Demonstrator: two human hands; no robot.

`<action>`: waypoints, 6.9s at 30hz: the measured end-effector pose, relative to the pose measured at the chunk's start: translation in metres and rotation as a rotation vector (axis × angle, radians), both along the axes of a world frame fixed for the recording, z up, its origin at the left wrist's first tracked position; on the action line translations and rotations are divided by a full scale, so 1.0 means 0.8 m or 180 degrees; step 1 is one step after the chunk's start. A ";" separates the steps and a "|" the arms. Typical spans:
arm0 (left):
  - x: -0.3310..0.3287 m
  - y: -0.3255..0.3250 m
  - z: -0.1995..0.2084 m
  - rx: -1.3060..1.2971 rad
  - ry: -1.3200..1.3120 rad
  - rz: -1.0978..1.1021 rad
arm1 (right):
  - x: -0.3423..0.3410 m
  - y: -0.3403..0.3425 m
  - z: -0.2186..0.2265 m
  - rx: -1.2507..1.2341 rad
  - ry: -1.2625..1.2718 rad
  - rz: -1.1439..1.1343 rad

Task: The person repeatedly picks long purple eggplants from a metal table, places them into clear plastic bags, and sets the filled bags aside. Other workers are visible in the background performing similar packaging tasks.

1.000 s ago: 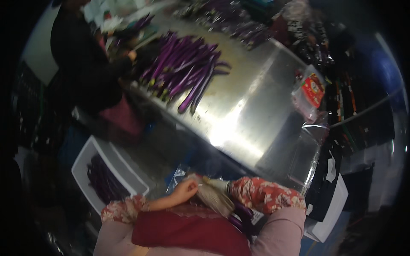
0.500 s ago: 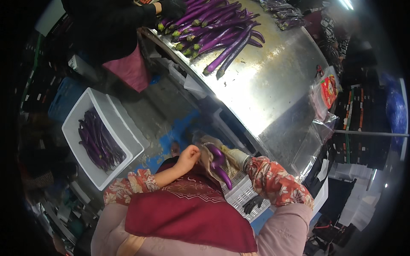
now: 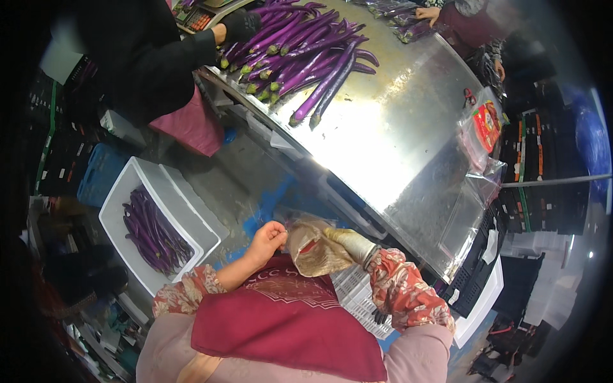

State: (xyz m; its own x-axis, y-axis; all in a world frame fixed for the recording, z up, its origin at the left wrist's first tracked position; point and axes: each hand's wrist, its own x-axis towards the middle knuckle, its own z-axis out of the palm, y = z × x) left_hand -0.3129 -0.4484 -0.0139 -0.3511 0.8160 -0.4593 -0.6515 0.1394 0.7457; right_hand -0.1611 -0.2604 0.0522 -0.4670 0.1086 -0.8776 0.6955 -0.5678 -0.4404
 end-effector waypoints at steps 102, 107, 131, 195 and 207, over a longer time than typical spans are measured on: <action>-0.004 0.117 0.048 -0.0693 0.0338 -0.1932 | 0.150 -0.042 -0.048 0.0560 0.0738 -0.2502; 0.011 0.103 0.017 -0.0902 0.0002 -0.2250 | 0.136 -0.040 -0.042 0.0381 0.0541 -0.2023; 0.024 0.074 0.043 -0.1386 0.1031 -0.1282 | 0.165 0.001 -0.041 -0.0124 0.0899 -0.1098; -0.004 0.148 0.061 0.1991 0.5880 -0.3237 | 0.142 0.053 -0.021 0.5293 0.2164 0.1869; -0.023 0.271 0.069 -0.0305 0.1522 -0.1593 | 0.080 0.125 -0.024 0.1409 0.1138 -0.2402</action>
